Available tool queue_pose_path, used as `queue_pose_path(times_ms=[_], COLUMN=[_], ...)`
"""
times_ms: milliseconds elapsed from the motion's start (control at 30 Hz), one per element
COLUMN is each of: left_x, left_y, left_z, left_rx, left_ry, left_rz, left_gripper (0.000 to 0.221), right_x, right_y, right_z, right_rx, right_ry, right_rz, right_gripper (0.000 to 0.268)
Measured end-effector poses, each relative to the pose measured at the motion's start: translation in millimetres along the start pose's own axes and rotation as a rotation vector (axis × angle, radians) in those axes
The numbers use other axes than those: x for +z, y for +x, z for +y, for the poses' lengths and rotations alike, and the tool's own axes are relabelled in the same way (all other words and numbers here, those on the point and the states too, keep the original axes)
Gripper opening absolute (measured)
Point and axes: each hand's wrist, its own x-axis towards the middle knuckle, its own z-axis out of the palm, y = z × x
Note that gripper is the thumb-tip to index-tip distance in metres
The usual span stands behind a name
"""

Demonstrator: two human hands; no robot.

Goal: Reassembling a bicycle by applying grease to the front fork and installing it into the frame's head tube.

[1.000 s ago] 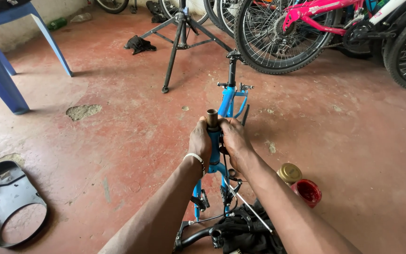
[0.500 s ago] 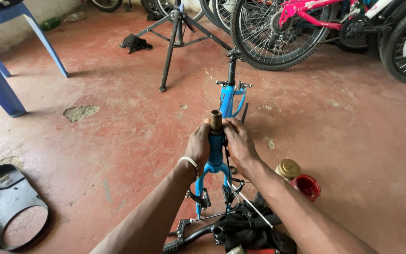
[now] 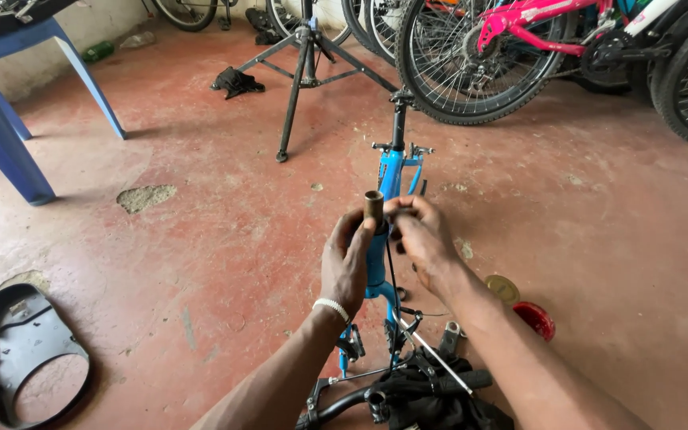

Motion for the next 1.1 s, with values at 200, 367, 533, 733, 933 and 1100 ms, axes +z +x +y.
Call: queue_pose_path(times_ms=[200,367,533,733,933,1100], left_x=[-4.3,-11.2,-12.5,-9.9,-16.7,-13.0], left_y=[4.9,9.7,2.6,-3.6,-7.3,-17.4], left_z=[10.9,10.8,14.8,5.5,7.6,-69.6], left_rx=[-0.038,-0.071,-0.134,-0.067,-0.079,-0.188], left_ry=[0.052,0.000,-0.191,-0.130,0.050,0.449], left_rz=[-0.040,-0.065,-0.107,-0.097,-0.121,-0.122], left_gripper=[0.040,0.041,0.044,0.079,0.083,0.058], right_x=[6.6,-9.5,-16.4,-16.7,-2.5,17.2], right_y=[-5.4,-10.4,-12.0,0.9,20.3,23.4], right_z=[-33.5,-41.4,-52.0,-65.1,-99.5,-120.8], right_rx=[-0.177,-0.282,-0.230,-0.282,-0.321,-0.283], right_ry=[0.032,-0.128,-0.159,-0.349,-0.862,-1.142], right_rz=[-0.172,-0.337,-0.409,-0.486,-0.727,-0.866], right_gripper=[0.034,0.038,0.033,0.049,0.042,0.025])
